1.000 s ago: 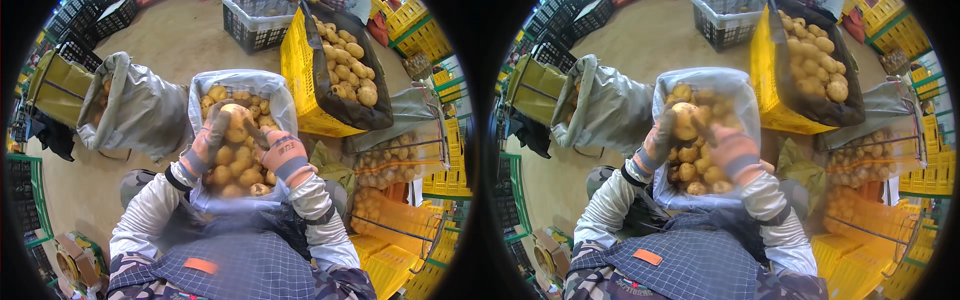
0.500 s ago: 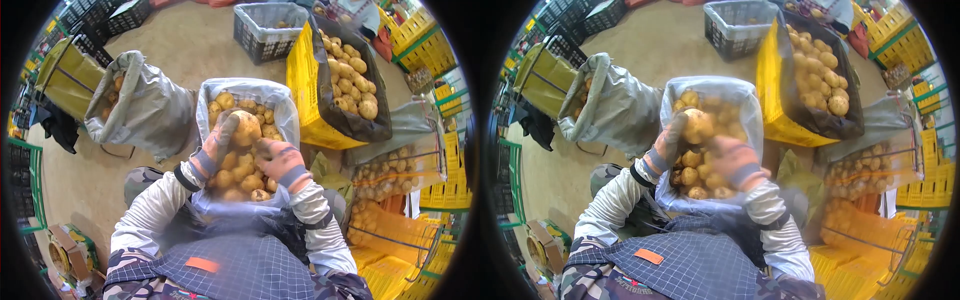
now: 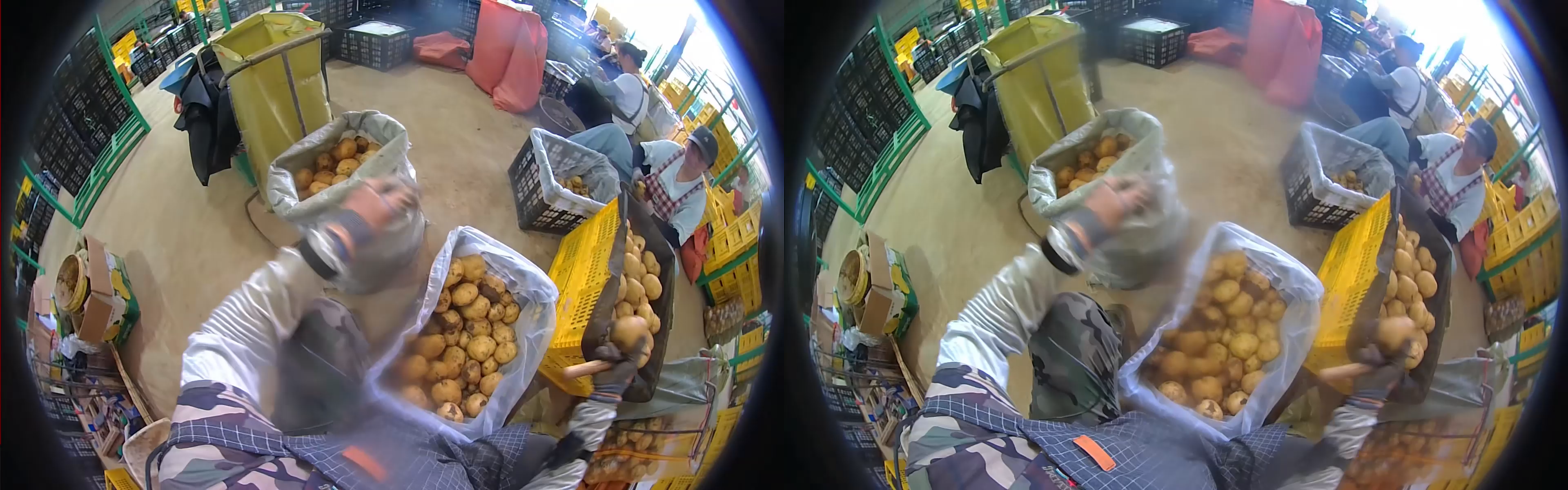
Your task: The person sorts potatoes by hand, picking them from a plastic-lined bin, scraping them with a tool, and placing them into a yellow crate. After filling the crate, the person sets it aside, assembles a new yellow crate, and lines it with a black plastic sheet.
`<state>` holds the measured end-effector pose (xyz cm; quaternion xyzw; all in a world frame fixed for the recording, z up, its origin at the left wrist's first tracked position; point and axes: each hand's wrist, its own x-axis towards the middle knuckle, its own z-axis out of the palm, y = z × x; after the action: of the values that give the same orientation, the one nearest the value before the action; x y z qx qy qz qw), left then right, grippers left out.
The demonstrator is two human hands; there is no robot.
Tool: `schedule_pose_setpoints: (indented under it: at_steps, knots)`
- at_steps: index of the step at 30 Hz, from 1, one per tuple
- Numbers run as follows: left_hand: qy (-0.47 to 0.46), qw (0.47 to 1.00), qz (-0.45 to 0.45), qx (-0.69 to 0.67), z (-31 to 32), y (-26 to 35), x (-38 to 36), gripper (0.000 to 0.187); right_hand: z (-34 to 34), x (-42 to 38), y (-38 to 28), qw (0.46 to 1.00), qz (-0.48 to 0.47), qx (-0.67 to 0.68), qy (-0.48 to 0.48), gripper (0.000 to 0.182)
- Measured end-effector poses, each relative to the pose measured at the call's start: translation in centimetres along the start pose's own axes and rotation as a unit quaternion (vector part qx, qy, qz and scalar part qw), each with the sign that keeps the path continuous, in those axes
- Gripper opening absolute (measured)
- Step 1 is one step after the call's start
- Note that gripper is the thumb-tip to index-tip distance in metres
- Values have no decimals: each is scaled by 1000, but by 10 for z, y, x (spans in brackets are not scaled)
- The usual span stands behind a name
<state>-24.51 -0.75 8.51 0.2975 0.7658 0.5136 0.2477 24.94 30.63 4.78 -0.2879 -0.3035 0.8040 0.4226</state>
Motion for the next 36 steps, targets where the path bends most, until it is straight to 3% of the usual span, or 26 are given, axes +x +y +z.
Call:
schedule_pose_setpoints:
  at_steps: [1, 3, 5, 8, 10, 11, 13, 14, 15, 16, 18, 19, 20, 21, 22, 24, 26, 27, 29, 32, 33, 35, 36]
  knots:
    - [104, 978, 127, 129, -32, -53, 35, 51, 0, 7, -14, 993, -40, 29, 104, 46]
    - [139, 980, 117, 78, -90, -62, 43, 51, -19, 15, -26, 979, -90, 21, 180, 47]
    - [174, 956, -5, 238, -129, -65, 55, 51, -45, 17, -23, 985, -101, -30, 140, 46]
    - [72, 948, -132, 282, -153, -89, 107, 53, -17, -3, 21, 972, -83, -158, 150, 44]
    - [178, 889, -139, 398, -156, -154, 161, 58, 18, -16, 49, 953, -46, -218, 204, 44]
    - [216, 856, -127, 453, -137, -182, 201, 62, 41, -21, 57, 936, -49, -298, 179, 47]
    - [-18, 867, -91, 490, -163, -243, 270, 75, 57, -37, 78, 914, -132, -377, 66, 44]
    - [14, 859, -155, 488, -130, -175, 241, 75, 67, -38, 86, 859, -180, -478, 23, 40]
    - [16, 837, -168, 521, -125, -177, 264, 73, 75, -36, 94, 799, -229, -556, -11, 38]
    - [27, 823, -173, 540, -128, -195, 282, 71, 79, -32, 102, 783, -238, -574, -24, 38]
    - [90, 847, -178, 494, -138, -219, 307, 68, 82, -23, 114, 942, -112, -315, 29, 30]
    - [163, 902, -107, 385, -164, -238, 302, 64, 93, -28, 110, 953, 35, -273, 129, 33]
    - [216, 938, -21, 272, -192, -261, 299, 61, 96, -32, 108, 953, 37, -279, 111, 33]
    - [211, 966, 43, 143, -212, -262, 302, 57, 96, -34, 110, 954, 43, -281, 92, 33]
    - [225, 973, 37, 21, -213, -234, 282, 56, 97, -36, 116, 955, 51, -285, 69, 33]
    - [119, 970, 82, -196, -150, -140, 196, 54, 102, -33, 129, 961, 65, -266, 31, 34]
    - [-61, 953, 93, -281, -55, -38, 96, 51, 122, -40, 131, 952, 97, -287, -32, 36]
    - [-126, 973, 117, -152, -9, 8, 53, 48, 128, -42, 132, 962, 92, -247, -72, 38]
    - [-254, 965, 53, -33, 71, 68, -12, 49, 135, -52, 147, 972, 96, -152, -148, 42]
    - [-377, 911, 170, -2, 154, 65, -33, 48, 134, -66, 134, 971, 135, -154, -124, 46]
    - [-407, 905, 114, -39, 175, 79, -41, 47, 131, -71, 120, 978, 126, -150, -76, 42]
    - [-438, 891, 88, -81, 198, 92, -45, 48, 93, -65, 100, 983, 128, -128, -6, 36]
    - [-454, 882, 75, -104, 208, 96, -44, 49, 75, -53, 78, 993, 80, -87, 16, 36]
